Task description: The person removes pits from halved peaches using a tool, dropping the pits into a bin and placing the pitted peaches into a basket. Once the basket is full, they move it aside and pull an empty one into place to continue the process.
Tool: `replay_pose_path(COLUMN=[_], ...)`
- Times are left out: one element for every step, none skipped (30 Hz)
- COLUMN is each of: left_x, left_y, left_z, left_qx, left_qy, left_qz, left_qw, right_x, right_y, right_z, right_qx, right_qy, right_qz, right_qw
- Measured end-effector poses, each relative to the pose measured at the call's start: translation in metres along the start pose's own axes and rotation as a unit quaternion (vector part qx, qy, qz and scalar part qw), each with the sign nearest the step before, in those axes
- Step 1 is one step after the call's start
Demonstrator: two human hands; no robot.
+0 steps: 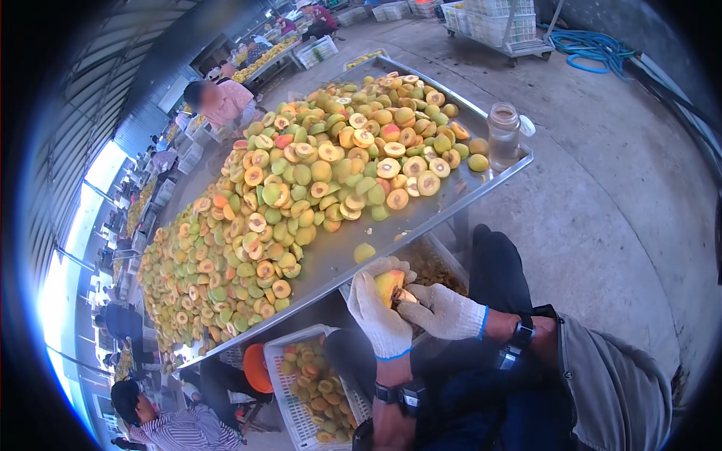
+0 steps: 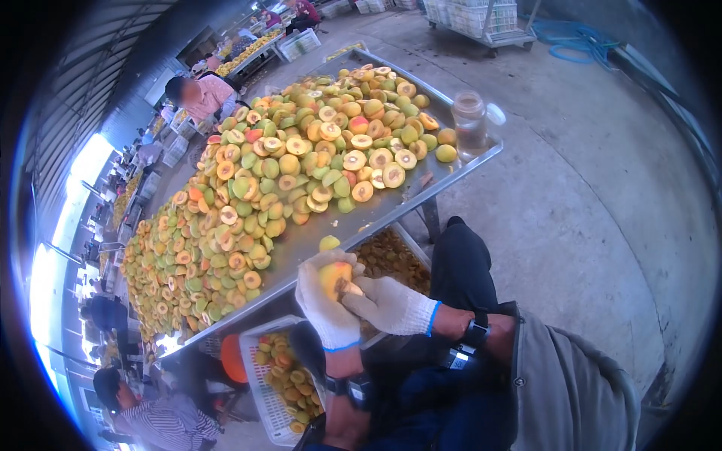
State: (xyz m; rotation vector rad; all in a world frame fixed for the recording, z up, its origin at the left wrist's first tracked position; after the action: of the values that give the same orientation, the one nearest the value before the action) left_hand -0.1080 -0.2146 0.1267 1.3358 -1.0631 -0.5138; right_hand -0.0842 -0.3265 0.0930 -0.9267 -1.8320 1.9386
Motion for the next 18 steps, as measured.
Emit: replay_pose_path(left_x=[-0.002, -0.004, -0.004, -0.005, -0.006, -0.006, -0.006, -0.006, -0.006, -0.009, -0.011, -0.011, -0.011, -0.010, -0.008, -0.007, -0.007, -0.007], left_y=[-0.001, -0.002, -0.003, -0.004, -0.006, -0.008, -0.008, -0.009, -0.010, -0.011, -0.013, -0.014, -0.014, -0.014, -0.013, -0.011, -0.010, -0.009], left_z=[-0.001, -0.004, -0.006, -0.006, -0.007, -0.007, -0.007, -0.007, -0.007, -0.008, -0.009, -0.010, -0.010, -0.010, -0.010, -0.011, -0.012, -0.014], left_qx=[0.000, 0.014, 0.030, 0.030, 0.018, 0.006, 0.005, -0.007, -0.019, -0.018, -0.022, -0.026, -0.026, -0.028, -0.029, -0.029, -0.049, -0.069], left_qy=[0.000, -0.042, -0.084, -0.084, -0.086, -0.088, -0.087, -0.081, -0.075, -0.075, -0.096, -0.118, -0.117, -0.100, -0.083, -0.083, -0.084, -0.085], left_qz=[0.000, 0.005, 0.010, 0.010, -0.005, -0.020, -0.020, -0.028, -0.035, -0.035, -0.023, -0.011, -0.011, 0.002, 0.015, 0.016, -0.012, -0.040], left_qw=[1.000, 0.999, 0.996, 0.996, 0.996, 0.996, 0.996, 0.996, 0.996, 0.996, 0.995, 0.993, 0.993, 0.995, 0.996, 0.996, 0.995, 0.993], right_x=[0.000, -0.001, -0.001, -0.001, -0.001, 0.000, 0.001, 0.003, 0.003, 0.000, -0.002, 0.000, 0.001, 0.001, 0.001, 0.005, 0.006, 0.003], right_y=[0.000, 0.001, 0.001, 0.000, 0.000, 0.001, 0.002, 0.002, 0.001, -0.003, -0.002, 0.000, 0.000, -0.001, -0.002, 0.005, 0.008, 0.001], right_z=[0.000, 0.000, 0.000, 0.001, 0.003, 0.004, 0.006, 0.006, 0.007, 0.007, 0.009, 0.013, 0.013, 0.013, 0.012, 0.012, 0.009, 0.008], right_qx=[0.000, 0.000, -0.001, -0.002, 0.026, 0.054, 0.054, 0.055, 0.054, 0.054, 0.151, 0.245, 0.245, 0.222, 0.198, 0.198, 0.096, -0.009], right_qy=[0.000, -0.011, -0.022, -0.021, -0.026, -0.032, -0.032, -0.031, -0.030, -0.031, -0.083, -0.134, -0.134, -0.118, -0.101, -0.100, -0.036, 0.028], right_qz=[0.000, -0.014, -0.029, -0.029, -0.037, -0.044, -0.045, -0.070, -0.094, -0.094, -0.131, -0.167, -0.167, -0.160, -0.151, -0.150, -0.074, 0.005], right_qw=[1.000, 1.000, 0.999, 0.999, 0.999, 0.997, 0.997, 0.996, 0.994, 0.994, 0.976, 0.946, 0.946, 0.955, 0.963, 0.963, 0.992, 1.000])
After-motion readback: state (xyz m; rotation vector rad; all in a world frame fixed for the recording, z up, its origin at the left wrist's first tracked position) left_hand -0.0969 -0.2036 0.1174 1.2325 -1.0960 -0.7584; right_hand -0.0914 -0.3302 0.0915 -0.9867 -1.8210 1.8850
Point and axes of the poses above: each hand's wrist, its own z-axis away from the middle knuckle, its own x-axis out of the palm, y = z × x, the point moved 4 cm from there along -z, towards the middle knuckle, and after that the axes turned 5 degrees about -y, right-handed, at the moved point
